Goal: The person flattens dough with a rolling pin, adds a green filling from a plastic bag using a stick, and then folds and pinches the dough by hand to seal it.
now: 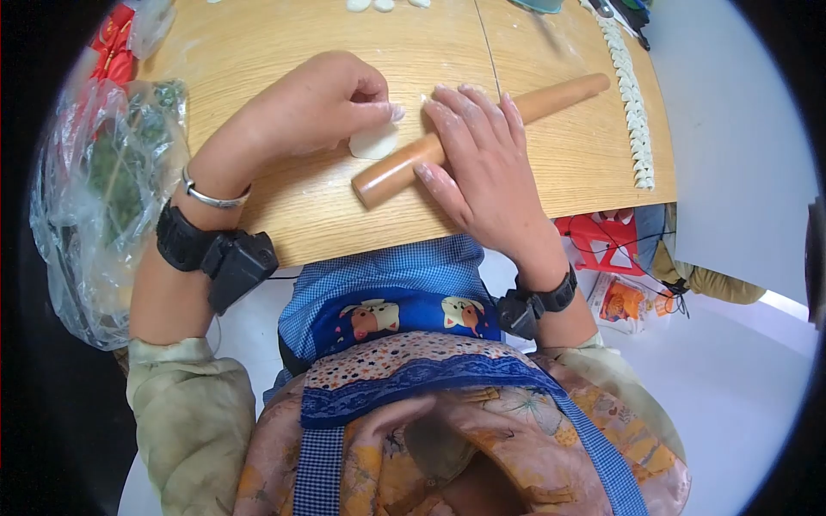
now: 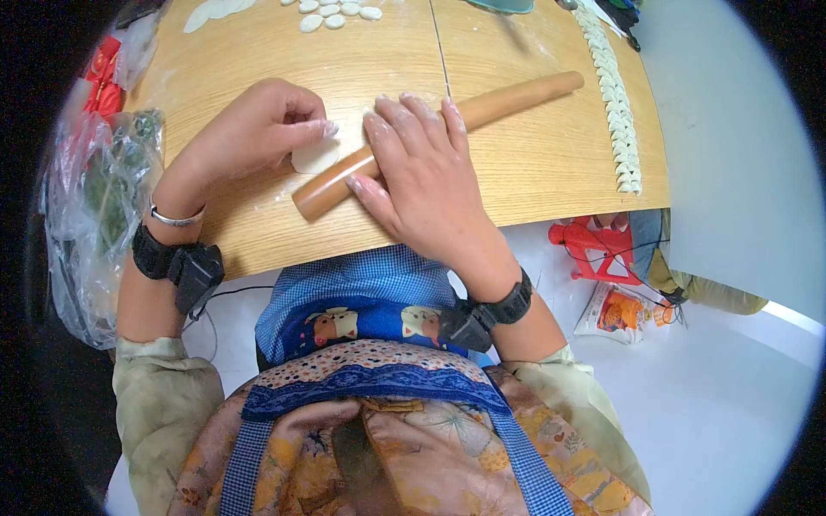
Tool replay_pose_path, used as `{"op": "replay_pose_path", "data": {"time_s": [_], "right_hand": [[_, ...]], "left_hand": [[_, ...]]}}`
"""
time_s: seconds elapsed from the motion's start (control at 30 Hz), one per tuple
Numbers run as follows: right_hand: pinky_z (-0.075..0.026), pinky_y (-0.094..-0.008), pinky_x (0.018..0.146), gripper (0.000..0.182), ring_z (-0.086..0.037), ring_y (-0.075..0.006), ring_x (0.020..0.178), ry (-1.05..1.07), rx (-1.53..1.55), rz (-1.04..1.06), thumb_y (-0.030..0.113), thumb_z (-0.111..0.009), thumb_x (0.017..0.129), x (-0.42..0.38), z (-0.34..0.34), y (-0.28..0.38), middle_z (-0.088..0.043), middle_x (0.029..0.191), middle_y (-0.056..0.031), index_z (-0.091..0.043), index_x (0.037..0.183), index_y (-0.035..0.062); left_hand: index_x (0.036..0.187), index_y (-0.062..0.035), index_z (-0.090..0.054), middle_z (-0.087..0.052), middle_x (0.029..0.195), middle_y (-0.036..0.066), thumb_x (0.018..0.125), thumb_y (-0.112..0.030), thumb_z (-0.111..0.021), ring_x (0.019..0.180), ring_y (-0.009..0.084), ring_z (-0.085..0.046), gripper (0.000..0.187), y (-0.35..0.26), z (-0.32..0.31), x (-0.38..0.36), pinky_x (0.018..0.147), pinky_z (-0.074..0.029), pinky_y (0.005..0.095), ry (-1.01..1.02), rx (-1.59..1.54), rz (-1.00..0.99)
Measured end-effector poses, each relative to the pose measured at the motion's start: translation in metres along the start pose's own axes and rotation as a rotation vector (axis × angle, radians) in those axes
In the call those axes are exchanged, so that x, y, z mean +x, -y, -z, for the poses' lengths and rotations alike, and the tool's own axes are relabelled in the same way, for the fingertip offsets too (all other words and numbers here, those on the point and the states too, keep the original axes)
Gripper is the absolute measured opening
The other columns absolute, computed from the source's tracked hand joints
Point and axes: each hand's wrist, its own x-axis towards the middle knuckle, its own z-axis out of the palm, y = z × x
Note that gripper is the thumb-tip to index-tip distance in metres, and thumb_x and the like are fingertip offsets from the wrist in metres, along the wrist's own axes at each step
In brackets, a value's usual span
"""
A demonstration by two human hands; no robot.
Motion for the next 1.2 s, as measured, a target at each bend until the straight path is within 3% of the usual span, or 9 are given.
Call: {"op": "replay_pose_path", "data": {"time_s": [0.17,0.3,0.4,0.57,0.7,0.77,0.9,0.97,1.2], "right_hand": [[-0.028,-0.0555,0.114,0.052,-0.047,-0.0375,0.133,-0.075,-0.032,0.002,0.04,-0.052,0.096,0.037,-0.02,-0.004,-0.058,0.134,-0.0191,-0.057,0.127,-0.0007],[-0.031,-0.0548,0.113,0.051,-0.048,-0.038,0.132,-0.123,-0.071,0.028,0.04,-0.05,0.097,0.053,-0.029,-0.009,-0.059,0.133,-0.0193,-0.058,0.127,-0.0011],[-0.03,-0.0549,0.113,0.051,-0.048,-0.0381,0.132,-0.111,-0.067,0.019,0.039,-0.052,0.096,0.042,-0.022,-0.005,-0.058,0.134,-0.0192,-0.058,0.127,-0.0008],[-0.022,-0.0543,0.118,0.056,-0.041,-0.0377,0.136,-0.018,-0.016,0.004,0.041,-0.058,0.093,-0.006,-0.001,0.001,-0.05,0.141,-0.0178,-0.052,0.134,0.0019],[-0.019,-0.0544,0.119,0.058,-0.04,-0.0371,0.137,0.023,-0.003,-0.04,0.042,-0.057,0.093,-0.025,0.008,0.002,-0.05,0.141,-0.0178,-0.051,0.135,0.0017],[-0.018,-0.0545,0.119,0.059,-0.04,-0.0362,0.138,0.036,0.008,-0.044,0.042,-0.057,0.094,-0.027,0.009,0.002,-0.05,0.141,-0.0175,-0.051,0.135,0.0015],[-0.019,-0.0551,0.119,0.057,-0.041,-0.0357,0.137,0.018,0.023,-0.029,0.042,-0.057,0.093,-0.018,0.006,0.0,-0.051,0.14,-0.0169,-0.053,0.134,0.0019],[-0.02,-0.0556,0.118,0.054,-0.043,-0.0355,0.134,0.013,0.015,-0.012,0.041,-0.058,0.093,-0.01,0.004,-0.001,-0.053,0.137,-0.0166,-0.055,0.131,0.0022],[-0.021,-0.0558,0.117,0.052,-0.044,-0.0355,0.132,0.022,0.02,-0.001,0.041,-0.058,0.093,-0.007,0.003,-0.002,-0.054,0.134,-0.0156,-0.056,0.128,0.0028]], "left_hand": [[0.075,0.0007,-0.063,-0.051,0.058,0.0,0.103,-0.037,-0.053,0.05,0.0071,-0.045,0.047,-0.005,0.002,0.0,0.046,-0.037,0.0245,-0.07,-0.052,0.128],[0.076,0.0012,-0.062,-0.051,0.058,0.0,0.104,-0.04,-0.049,0.051,0.0082,-0.044,0.051,0.003,0.003,0.002,0.048,-0.038,0.026,-0.114,0.011,0.028],[0.076,0.0017,-0.061,-0.051,0.059,0.0,0.1,-0.033,-0.056,0.054,0.0085,-0.046,0.042,-0.002,0.004,0.0,0.051,-0.039,0.0266,-0.093,-0.01,0.093],[0.078,0.0004,-0.059,-0.052,0.065,-0.002,0.086,-0.011,-0.068,0.06,0.0062,-0.047,0.016,0.002,0.003,0.0,0.056,-0.041,0.0254,-0.039,0.183,-0.069],[0.081,0.0003,-0.059,-0.054,0.068,-0.002,0.086,-0.007,-0.065,0.06,0.0065,-0.048,0.011,-0.001,0.001,-0.002,0.056,-0.042,0.0256,-0.036,0.055,-0.088],[0.083,0.0005,-0.058,-0.056,0.07,-0.002,0.085,-0.006,-0.064,0.062,0.007,-0.051,0.009,-0.008,0.005,-0.003,0.057,-0.043,0.0255,0.106,-0.148,0.135],[0.083,0.0005,-0.059,-0.056,0.07,0.0,0.083,-0.006,-0.063,0.064,0.0083,-0.054,0.007,-0.007,0.009,-0.005,0.058,-0.044,0.0261,0.052,-0.11,0.152],[0.084,0.001,-0.061,-0.057,0.07,0.001,0.082,-0.006,-0.065,0.066,0.0088,-0.054,0.009,-0.002,0.014,-0.004,0.06,-0.045,0.0264,0.03,0.163,0.022],[0.087,0.0013,-0.064,-0.059,0.071,0.002,0.082,-0.007,-0.067,0.067,0.0087,-0.054,0.01,0.001,0.008,-0.003,0.061,-0.045,0.0256,0.016,0.214,-0.177]]}}
